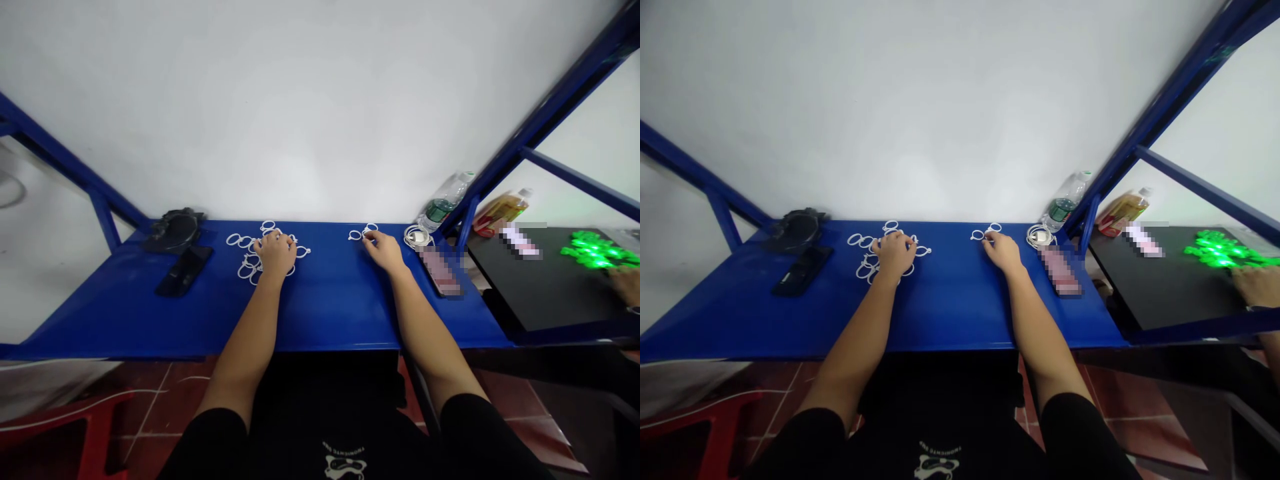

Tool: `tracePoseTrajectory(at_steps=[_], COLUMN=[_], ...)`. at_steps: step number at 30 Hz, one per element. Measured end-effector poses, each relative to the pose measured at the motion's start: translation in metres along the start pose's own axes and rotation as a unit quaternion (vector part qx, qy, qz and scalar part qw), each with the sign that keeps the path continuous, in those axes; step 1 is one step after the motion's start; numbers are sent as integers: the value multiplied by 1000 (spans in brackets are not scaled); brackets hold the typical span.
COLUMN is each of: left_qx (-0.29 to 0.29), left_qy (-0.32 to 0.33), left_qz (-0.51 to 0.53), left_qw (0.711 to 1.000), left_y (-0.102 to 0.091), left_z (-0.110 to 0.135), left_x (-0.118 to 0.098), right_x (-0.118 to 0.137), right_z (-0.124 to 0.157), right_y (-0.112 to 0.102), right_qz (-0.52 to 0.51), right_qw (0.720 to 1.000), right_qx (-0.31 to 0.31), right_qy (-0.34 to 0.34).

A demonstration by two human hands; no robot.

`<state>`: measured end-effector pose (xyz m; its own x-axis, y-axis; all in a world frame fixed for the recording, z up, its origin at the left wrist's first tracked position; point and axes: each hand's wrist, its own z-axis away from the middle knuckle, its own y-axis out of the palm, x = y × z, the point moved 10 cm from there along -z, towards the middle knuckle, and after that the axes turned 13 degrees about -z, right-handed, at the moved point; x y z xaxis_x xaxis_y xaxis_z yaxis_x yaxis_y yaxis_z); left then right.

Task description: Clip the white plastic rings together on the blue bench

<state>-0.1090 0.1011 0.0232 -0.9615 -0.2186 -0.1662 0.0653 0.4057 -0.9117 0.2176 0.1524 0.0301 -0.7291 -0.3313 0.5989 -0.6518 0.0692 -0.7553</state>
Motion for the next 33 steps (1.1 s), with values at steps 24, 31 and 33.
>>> tracePoseTrajectory(at_steps=[24, 31, 33], left_qx=[-60, -9, 1], left_qy=[199, 240, 243], left_qz=[217, 253, 252], left_qw=[954, 937, 937], left_y=[-33, -24, -21], left_z=[37, 48, 46], left_x=[-86, -103, -102], right_x=[89, 106, 106], right_z=[33, 41, 40], right_y=[27, 30, 29], right_qz=[-170, -190, -193], right_qw=[966, 947, 946], right_qx=[14, 47, 54], right_qy=[-196, -256, -256])
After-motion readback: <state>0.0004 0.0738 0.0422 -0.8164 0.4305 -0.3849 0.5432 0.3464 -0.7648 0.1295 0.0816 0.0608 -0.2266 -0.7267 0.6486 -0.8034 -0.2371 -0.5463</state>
